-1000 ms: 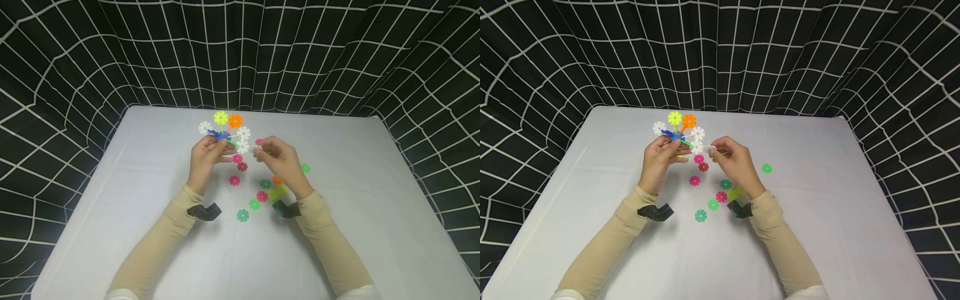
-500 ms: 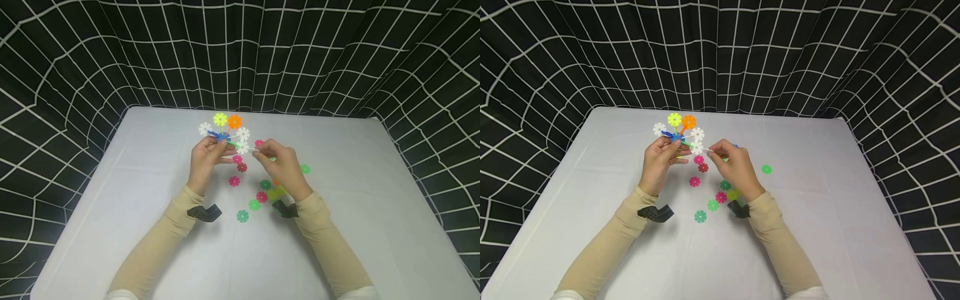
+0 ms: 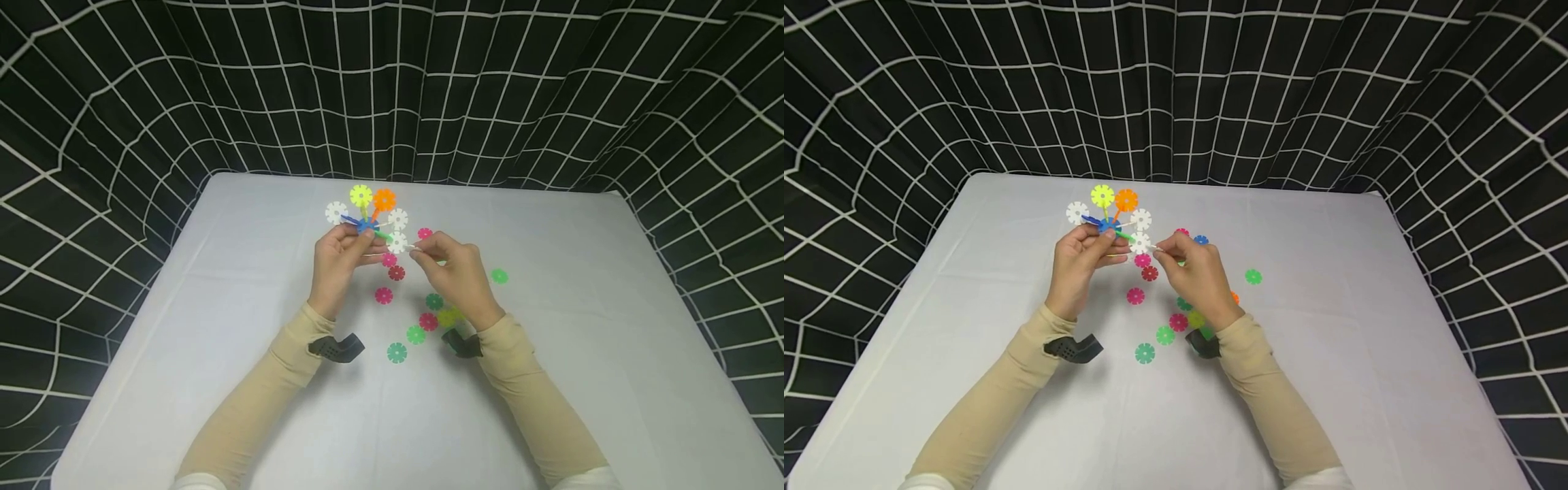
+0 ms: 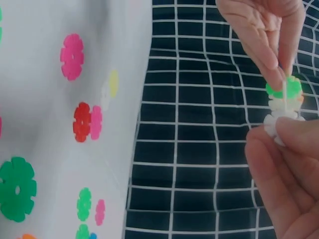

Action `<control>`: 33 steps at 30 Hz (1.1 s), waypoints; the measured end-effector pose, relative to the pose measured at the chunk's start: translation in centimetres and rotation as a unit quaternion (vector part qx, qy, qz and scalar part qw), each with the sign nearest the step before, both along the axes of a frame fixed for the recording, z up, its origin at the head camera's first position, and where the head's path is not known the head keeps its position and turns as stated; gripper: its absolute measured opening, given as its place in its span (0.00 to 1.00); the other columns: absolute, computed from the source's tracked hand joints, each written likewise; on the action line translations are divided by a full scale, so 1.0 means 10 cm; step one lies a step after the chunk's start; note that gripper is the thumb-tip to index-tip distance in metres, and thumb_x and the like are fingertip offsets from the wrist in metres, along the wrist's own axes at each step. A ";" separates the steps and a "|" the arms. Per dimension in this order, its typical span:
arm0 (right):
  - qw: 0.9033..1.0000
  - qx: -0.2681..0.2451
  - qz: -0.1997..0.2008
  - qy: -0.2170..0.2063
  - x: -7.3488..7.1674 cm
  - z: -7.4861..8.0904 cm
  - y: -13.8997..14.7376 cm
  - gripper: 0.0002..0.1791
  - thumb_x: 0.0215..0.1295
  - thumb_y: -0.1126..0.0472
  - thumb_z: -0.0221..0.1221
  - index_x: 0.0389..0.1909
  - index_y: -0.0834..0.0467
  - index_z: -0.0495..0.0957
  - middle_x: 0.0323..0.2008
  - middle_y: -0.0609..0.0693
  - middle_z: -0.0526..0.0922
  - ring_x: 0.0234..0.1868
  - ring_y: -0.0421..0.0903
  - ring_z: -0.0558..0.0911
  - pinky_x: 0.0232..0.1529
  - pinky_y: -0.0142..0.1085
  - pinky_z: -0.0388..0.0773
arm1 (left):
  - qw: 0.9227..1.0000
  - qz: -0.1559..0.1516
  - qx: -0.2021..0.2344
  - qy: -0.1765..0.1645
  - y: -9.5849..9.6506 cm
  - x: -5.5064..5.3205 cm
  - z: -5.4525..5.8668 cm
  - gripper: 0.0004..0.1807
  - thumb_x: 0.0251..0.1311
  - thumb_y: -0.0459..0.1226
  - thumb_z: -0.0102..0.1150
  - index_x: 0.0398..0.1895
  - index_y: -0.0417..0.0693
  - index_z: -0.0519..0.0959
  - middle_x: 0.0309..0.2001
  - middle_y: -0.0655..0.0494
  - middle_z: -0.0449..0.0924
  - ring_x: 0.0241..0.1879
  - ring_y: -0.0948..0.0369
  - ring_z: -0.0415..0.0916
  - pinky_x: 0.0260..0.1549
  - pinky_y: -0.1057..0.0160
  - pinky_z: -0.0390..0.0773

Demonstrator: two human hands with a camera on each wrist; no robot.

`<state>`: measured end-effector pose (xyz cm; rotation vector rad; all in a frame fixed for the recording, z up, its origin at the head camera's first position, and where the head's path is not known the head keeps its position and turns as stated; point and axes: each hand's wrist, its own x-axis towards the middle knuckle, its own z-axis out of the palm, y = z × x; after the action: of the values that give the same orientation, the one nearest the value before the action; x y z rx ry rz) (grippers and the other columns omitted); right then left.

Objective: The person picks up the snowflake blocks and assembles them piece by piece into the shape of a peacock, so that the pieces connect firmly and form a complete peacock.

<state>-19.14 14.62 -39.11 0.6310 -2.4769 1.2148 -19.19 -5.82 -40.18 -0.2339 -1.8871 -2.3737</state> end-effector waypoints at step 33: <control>0.900 0.306 0.072 -0.303 -0.17 -0.11 0.23 0.15 0.69 0.62 0.62 0.54 0.57 0.82 0.51 0.52 0.86 0.54 0.51 0.81 0.60 0.49 0.81 | 0.999 0.007 0.034 -0.025 -0.05 -0.01 0.05 0.10 0.72 0.38 0.58 0.47 0.41 0.75 0.45 0.36 0.86 0.52 0.35 0.81 0.45 0.55 0.88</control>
<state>-20.84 16.92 -40.21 0.6597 -3.4509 0.7151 -19.32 -6.33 -39.73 -0.1566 -1.8200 -2.4515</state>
